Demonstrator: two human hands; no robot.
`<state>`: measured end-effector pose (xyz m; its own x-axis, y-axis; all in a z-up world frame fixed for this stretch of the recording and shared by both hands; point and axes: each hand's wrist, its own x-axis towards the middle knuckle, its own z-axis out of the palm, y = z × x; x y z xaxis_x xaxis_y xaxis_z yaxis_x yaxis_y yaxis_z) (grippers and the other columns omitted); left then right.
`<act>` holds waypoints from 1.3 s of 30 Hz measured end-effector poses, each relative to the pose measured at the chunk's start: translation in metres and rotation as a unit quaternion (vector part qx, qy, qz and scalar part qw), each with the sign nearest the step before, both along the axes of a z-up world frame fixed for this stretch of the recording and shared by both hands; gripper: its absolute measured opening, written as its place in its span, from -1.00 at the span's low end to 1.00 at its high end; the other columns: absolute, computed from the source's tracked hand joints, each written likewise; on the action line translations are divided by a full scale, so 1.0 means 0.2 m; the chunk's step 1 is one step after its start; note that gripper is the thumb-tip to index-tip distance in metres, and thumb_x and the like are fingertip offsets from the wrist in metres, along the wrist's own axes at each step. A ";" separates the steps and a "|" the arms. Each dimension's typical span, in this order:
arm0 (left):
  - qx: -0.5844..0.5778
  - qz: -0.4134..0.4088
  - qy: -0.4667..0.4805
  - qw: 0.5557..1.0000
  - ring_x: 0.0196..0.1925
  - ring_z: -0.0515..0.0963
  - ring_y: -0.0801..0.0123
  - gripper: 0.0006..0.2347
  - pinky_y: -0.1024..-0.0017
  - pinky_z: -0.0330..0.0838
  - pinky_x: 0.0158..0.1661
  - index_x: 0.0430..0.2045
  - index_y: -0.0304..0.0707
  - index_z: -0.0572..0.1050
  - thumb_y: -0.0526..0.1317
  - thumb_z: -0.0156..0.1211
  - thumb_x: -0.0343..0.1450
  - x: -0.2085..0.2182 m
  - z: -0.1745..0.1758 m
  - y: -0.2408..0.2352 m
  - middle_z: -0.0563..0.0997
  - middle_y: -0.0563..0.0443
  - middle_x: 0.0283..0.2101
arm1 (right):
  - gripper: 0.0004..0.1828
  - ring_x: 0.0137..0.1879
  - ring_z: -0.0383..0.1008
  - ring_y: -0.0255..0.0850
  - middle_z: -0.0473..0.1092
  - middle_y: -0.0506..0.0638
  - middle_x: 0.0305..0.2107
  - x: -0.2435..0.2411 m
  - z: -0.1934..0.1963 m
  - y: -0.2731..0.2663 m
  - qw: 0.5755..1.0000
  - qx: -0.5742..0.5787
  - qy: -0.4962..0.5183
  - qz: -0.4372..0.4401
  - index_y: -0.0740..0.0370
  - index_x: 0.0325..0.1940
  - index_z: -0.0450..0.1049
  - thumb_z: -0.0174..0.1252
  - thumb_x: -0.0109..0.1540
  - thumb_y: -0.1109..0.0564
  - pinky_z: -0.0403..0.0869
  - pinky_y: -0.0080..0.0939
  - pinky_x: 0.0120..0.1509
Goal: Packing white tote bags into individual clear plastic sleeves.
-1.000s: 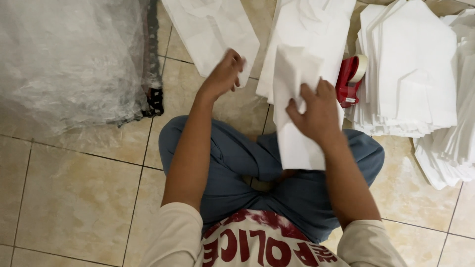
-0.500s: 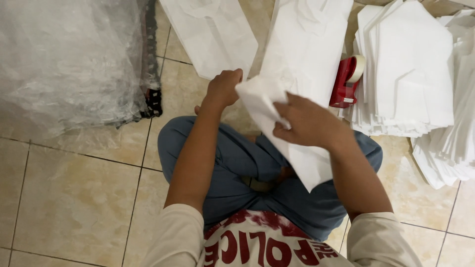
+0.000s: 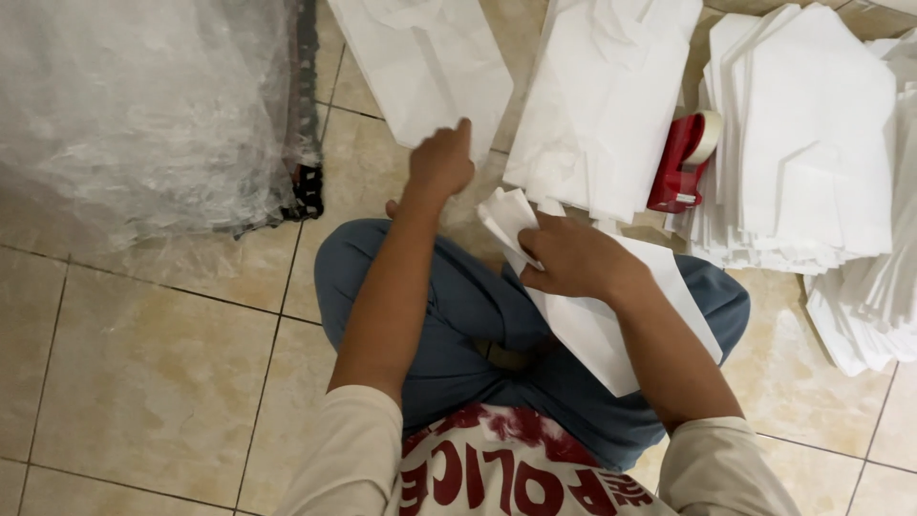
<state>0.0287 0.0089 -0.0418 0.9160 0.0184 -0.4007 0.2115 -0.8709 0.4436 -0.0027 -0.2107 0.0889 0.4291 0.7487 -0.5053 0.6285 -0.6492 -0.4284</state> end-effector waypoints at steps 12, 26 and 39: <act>-0.105 -0.010 -0.097 0.990 -0.24 0.58 -0.16 -0.79 -0.07 0.46 -0.27 -0.25 -0.34 0.38 -0.49 0.09 0.27 -0.12 0.37 0.17 0.47 -0.20 -0.34 | -0.29 -0.05 0.49 0.45 0.38 0.47 -0.06 0.21 -0.28 0.37 0.984 0.033 -0.049 -0.171 0.50 -0.10 0.52 0.11 0.22 -0.31 0.51 0.36 -0.08; -0.164 -0.021 -0.097 0.981 -0.30 0.56 -0.04 -0.79 0.06 0.43 -0.28 -0.25 -0.29 0.37 -0.45 0.04 0.27 -0.14 0.42 0.21 0.43 -0.13 -0.40 | -0.47 0.22 0.39 0.24 0.08 0.02 0.26 0.64 -1.02 0.47 0.970 0.021 -0.136 -0.203 0.02 0.35 0.24 0.11 0.29 0.01 0.46 0.09 0.28; -0.080 -0.119 0.028 0.989 -0.40 0.39 0.23 -0.79 0.27 0.21 -0.48 -0.26 -0.20 0.33 -0.50 -0.12 0.33 -0.11 0.34 0.10 0.43 -0.05 -0.33 | -0.26 0.49 -0.76 0.27 -0.68 0.15 0.42 0.52 -0.76 0.53 0.969 -0.082 -0.166 -0.165 -0.16 0.56 -0.02 -0.33 0.33 -0.40 -0.41 0.58 0.47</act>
